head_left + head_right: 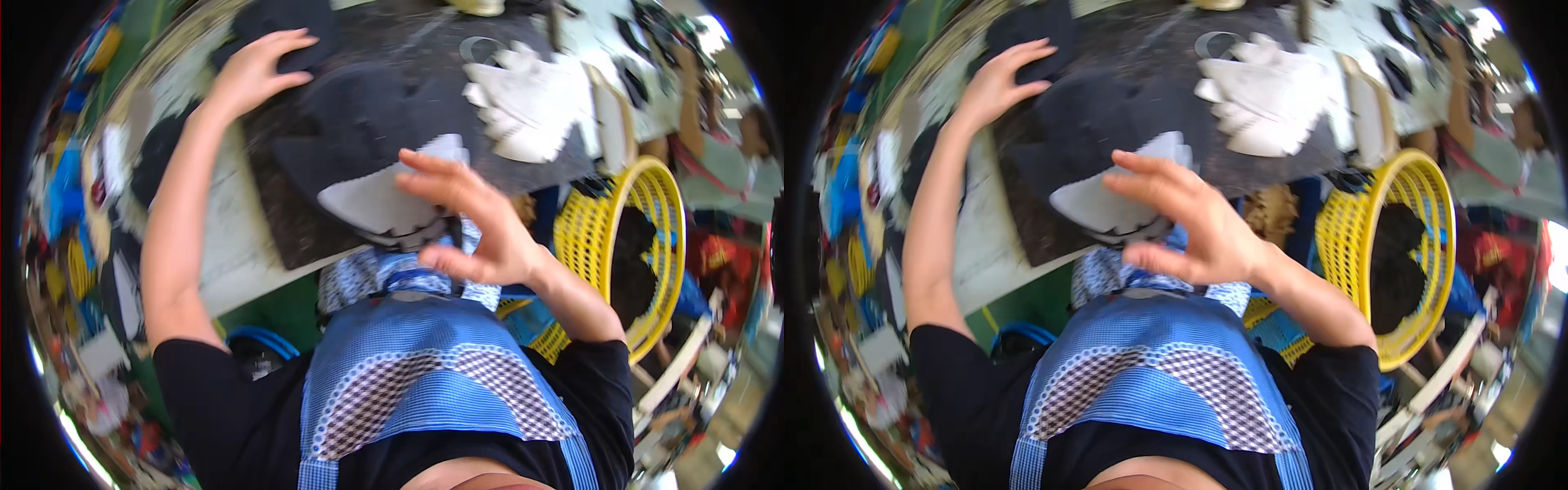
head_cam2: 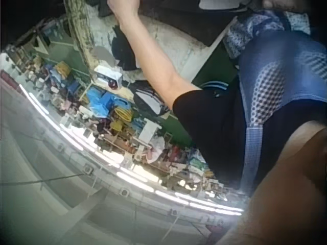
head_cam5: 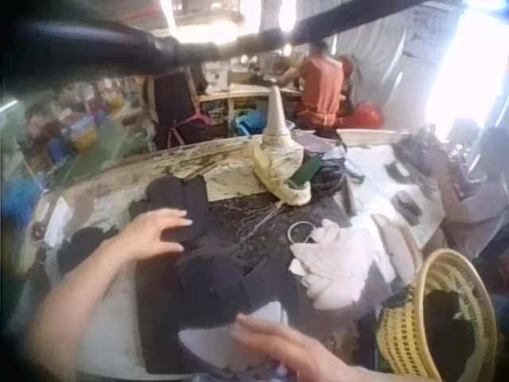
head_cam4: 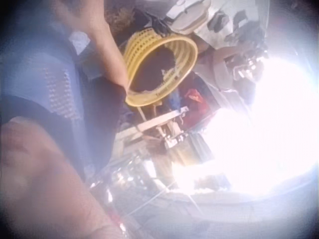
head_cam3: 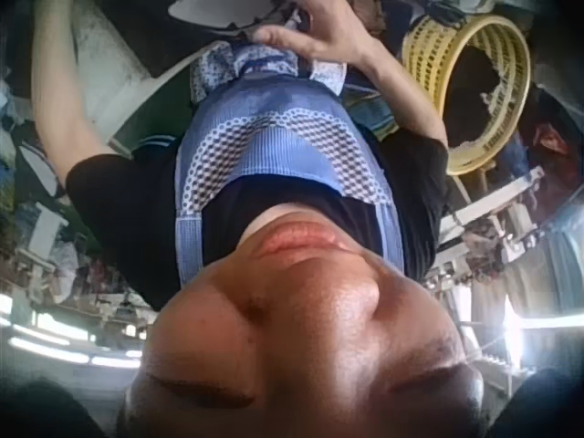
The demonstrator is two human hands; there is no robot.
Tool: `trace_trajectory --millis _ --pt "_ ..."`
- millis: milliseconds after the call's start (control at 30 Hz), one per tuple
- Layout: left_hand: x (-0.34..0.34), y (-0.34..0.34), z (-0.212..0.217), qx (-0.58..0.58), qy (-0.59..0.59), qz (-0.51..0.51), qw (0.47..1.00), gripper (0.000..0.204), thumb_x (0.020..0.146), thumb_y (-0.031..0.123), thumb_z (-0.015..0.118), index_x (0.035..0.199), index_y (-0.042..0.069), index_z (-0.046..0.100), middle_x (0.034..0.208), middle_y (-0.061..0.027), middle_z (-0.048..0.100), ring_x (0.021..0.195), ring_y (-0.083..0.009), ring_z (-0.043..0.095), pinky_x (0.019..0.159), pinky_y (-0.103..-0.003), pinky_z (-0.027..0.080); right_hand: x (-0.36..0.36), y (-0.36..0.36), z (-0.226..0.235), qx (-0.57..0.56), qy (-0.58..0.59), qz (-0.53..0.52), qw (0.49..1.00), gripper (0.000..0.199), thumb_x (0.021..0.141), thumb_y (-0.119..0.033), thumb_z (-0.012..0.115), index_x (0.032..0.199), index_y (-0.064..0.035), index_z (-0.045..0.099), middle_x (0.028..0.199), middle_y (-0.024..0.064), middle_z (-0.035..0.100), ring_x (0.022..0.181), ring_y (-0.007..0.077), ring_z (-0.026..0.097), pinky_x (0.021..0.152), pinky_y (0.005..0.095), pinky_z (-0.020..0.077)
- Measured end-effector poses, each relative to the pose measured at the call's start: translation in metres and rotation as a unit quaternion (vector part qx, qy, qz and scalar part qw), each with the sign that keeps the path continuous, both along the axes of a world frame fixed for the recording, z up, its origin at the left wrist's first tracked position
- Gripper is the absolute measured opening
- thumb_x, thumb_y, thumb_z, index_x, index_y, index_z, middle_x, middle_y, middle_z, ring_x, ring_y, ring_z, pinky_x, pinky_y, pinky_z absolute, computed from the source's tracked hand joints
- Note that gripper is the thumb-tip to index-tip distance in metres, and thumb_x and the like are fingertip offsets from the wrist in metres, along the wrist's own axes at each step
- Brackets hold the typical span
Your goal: The person peels the backing off padded inserts and adheres them onto shoe upper components by hand. They then apply glue using a brush and fold and press the material edges together.
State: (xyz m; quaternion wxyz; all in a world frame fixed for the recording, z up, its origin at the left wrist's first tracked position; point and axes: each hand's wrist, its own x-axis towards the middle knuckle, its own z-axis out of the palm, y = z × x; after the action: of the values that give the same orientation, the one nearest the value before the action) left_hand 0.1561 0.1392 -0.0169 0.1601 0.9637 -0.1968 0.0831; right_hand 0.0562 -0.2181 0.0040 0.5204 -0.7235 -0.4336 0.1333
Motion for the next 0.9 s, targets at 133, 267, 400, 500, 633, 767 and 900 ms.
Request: trace_trajectory --millis 133,267,400,500,633,767,900 --pt "0.015 0.024 -0.01 -0.206 0.135 0.016 0.969 0.038 0.091 0.028 0.068 0.121 0.003 0.065 0.123 -0.0099 0.066 0.12 -0.0206 0.058 0.104 -0.031 0.041 0.042 -0.078 -0.014 -0.092 0.095 -0.327 0.936 0.031 0.087 -0.017 0.07 0.114 -0.0026 0.065 0.118 0.0128 0.065 0.102 0.0177 0.064 0.08 0.0308 0.0533" --pt "0.015 0.03 0.009 -0.336 -0.046 0.202 0.919 0.032 0.098 0.025 0.061 0.119 0.001 0.066 0.11 -0.0079 0.069 0.106 -0.0122 0.061 0.097 -0.025 0.043 0.103 -0.117 -0.04 -0.215 -0.168 -0.458 0.846 0.05 0.081 -0.035 0.076 0.116 -0.0003 0.064 0.113 0.0145 0.064 0.106 0.0244 0.063 0.085 0.0377 0.0529" --pt "-0.065 -0.09 0.076 -0.156 -0.215 0.043 0.963 0.022 0.095 0.009 0.061 0.113 0.001 0.069 0.107 -0.0121 0.072 0.096 -0.0203 0.07 0.085 -0.032 0.054 0.131 -0.136 -0.047 -0.331 -0.092 -0.505 0.792 0.069 0.072 -0.047 0.081 0.116 0.0024 0.062 0.117 0.0204 0.058 0.108 0.0306 0.061 0.09 0.0406 0.0513" --pt "-0.139 -0.137 0.051 0.023 -0.107 -0.167 0.98 0.03 0.081 0.013 0.072 0.108 0.002 0.069 0.11 -0.0131 0.07 0.102 -0.0258 0.069 0.086 -0.037 0.056 0.142 -0.125 -0.048 -0.269 -0.007 -0.485 0.832 0.083 0.068 -0.046 0.084 0.127 0.0032 0.053 0.115 0.0244 0.056 0.108 0.0328 0.06 0.09 0.0401 0.0513" --pt "-0.156 -0.136 0.031 -0.105 0.005 -0.122 0.987 0.032 0.076 0.019 0.077 0.103 0.003 0.07 0.117 -0.0107 0.068 0.11 -0.0267 0.065 0.09 -0.039 0.053 0.135 -0.11 -0.052 -0.191 0.009 -0.492 0.849 0.067 0.073 -0.034 0.081 0.121 0.0056 0.055 0.099 0.0169 0.066 0.091 0.0245 0.066 0.084 0.0337 0.0518" --pt "-0.146 -0.135 0.04 -0.137 0.037 -0.119 0.983 0.03 0.075 0.019 0.078 0.101 0.004 0.07 0.115 -0.0098 0.069 0.106 -0.0271 0.066 0.087 -0.038 0.052 0.135 -0.126 -0.05 -0.008 0.198 -0.445 0.873 0.035 0.084 -0.023 0.073 0.108 0.0013 0.068 0.103 0.0066 0.07 0.087 0.0162 0.066 0.08 0.0265 0.0504" --pt "-0.133 -0.135 0.05 -0.207 0.122 -0.097 0.966 0.03 0.078 0.018 0.078 0.103 0.004 0.07 0.112 -0.0118 0.07 0.104 -0.0276 0.067 0.087 -0.035 0.052 0.151 -0.147 -0.027 0.104 0.368 -0.392 0.837 0.033 0.089 -0.025 0.065 0.107 0.0026 0.067 0.096 0.0103 0.07 0.088 0.017 0.068 0.079 0.0271 0.0524"
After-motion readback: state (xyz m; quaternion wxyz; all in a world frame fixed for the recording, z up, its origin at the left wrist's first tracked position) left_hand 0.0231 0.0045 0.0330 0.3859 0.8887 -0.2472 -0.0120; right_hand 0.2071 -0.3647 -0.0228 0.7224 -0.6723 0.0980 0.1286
